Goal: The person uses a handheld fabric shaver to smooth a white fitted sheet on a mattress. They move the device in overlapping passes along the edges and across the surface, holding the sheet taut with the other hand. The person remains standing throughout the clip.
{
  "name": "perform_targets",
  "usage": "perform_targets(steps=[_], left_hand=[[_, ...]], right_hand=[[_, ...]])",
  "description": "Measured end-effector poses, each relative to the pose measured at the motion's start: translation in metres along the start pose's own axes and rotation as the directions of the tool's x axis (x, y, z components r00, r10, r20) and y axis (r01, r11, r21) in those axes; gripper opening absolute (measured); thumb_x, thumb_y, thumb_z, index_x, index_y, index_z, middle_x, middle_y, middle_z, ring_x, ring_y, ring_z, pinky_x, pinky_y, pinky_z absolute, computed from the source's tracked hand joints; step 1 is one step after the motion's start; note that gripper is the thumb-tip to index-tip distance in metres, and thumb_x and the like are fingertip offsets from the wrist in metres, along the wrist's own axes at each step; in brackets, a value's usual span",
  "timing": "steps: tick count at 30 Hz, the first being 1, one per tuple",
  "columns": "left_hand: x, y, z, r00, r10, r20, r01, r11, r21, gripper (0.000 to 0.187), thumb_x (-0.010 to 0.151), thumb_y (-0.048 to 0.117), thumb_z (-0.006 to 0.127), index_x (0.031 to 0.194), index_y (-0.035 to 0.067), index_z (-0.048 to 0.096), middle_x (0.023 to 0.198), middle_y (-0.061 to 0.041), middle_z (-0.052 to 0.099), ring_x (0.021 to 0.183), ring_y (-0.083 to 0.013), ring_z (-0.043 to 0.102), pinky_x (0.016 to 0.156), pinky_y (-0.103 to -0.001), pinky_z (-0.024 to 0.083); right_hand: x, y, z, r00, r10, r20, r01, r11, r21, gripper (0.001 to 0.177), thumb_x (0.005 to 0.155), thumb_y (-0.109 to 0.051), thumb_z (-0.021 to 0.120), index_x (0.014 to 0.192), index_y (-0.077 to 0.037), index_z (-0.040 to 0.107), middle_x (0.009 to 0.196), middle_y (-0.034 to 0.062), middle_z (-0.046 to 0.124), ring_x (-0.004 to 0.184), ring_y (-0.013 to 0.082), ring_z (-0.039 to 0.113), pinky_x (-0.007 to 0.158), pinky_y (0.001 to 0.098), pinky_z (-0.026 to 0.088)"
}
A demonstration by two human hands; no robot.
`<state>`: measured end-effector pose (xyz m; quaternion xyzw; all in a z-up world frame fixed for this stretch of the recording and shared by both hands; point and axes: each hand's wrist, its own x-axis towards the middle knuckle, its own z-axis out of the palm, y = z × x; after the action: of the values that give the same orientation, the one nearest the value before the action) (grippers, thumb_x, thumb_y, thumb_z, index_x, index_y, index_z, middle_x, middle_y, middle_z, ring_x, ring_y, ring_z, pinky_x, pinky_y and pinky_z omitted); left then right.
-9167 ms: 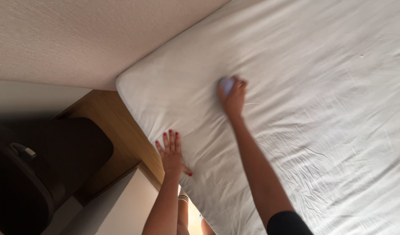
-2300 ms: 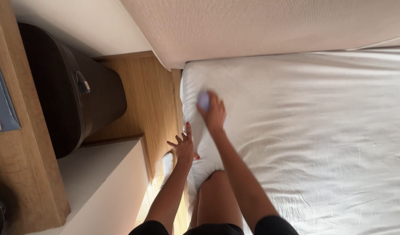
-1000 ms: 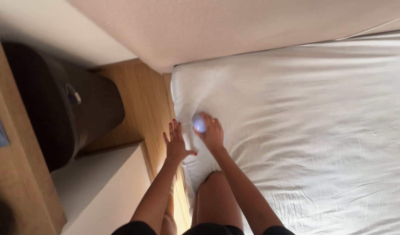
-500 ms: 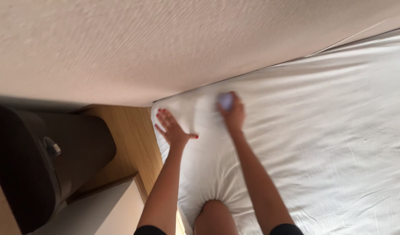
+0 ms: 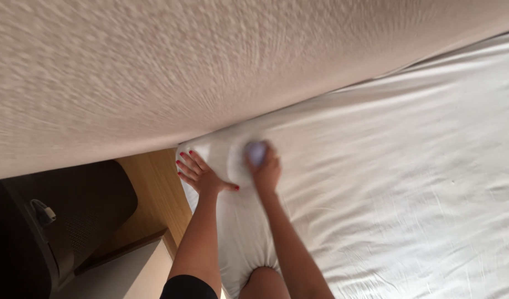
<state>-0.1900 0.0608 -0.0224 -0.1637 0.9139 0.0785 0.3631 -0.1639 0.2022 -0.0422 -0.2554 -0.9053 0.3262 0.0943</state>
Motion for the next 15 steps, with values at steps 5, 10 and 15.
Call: perform_targets(steps=[5,10,15], left_hand=[[-0.001,-0.001,-0.004,1.000,0.024,0.007,-0.023,0.998,-0.065,0.169,0.022,0.053,0.090,0.134,0.002,-0.026,0.139,-0.020,-0.030,0.126,-0.0431,-0.028,0.101,-0.055,-0.016],[-0.003,-0.002,-0.007,0.999,0.034,0.012,-0.034,0.997,-0.063,0.169,0.022,0.052,0.090,0.134,0.002,-0.026,0.139,-0.021,-0.029,0.126,-0.0428,-0.027,0.101,-0.056,-0.015],[0.000,-0.002,-0.007,0.999,0.038,0.034,-0.034,0.993,-0.115,0.171,0.019,0.048,0.092,0.133,0.002,-0.027,0.138,-0.021,-0.032,0.125,-0.0430,-0.030,0.100,-0.056,-0.017]], right_hand=[[0.010,0.000,-0.008,0.983,-0.002,0.185,-0.013,0.997,0.082,0.068,0.062,-0.050,0.074,0.117,-0.017,0.053,0.100,0.0092,0.062,0.090,0.0349,0.059,0.078,0.0449,0.047],[0.068,0.029,-0.046,0.995,0.066,0.070,-0.070,0.996,0.061,0.065,0.066,-0.046,0.073,0.117,-0.011,0.053,0.098,0.0191,0.061,0.090,0.0437,0.056,0.079,0.0490,0.044],[0.100,0.062,-0.043,0.952,0.090,-0.292,-0.130,0.984,-0.121,0.064,0.066,-0.050,0.072,0.113,-0.012,0.052,0.094,0.0130,0.061,0.084,0.0387,0.058,0.076,0.0460,0.045]])
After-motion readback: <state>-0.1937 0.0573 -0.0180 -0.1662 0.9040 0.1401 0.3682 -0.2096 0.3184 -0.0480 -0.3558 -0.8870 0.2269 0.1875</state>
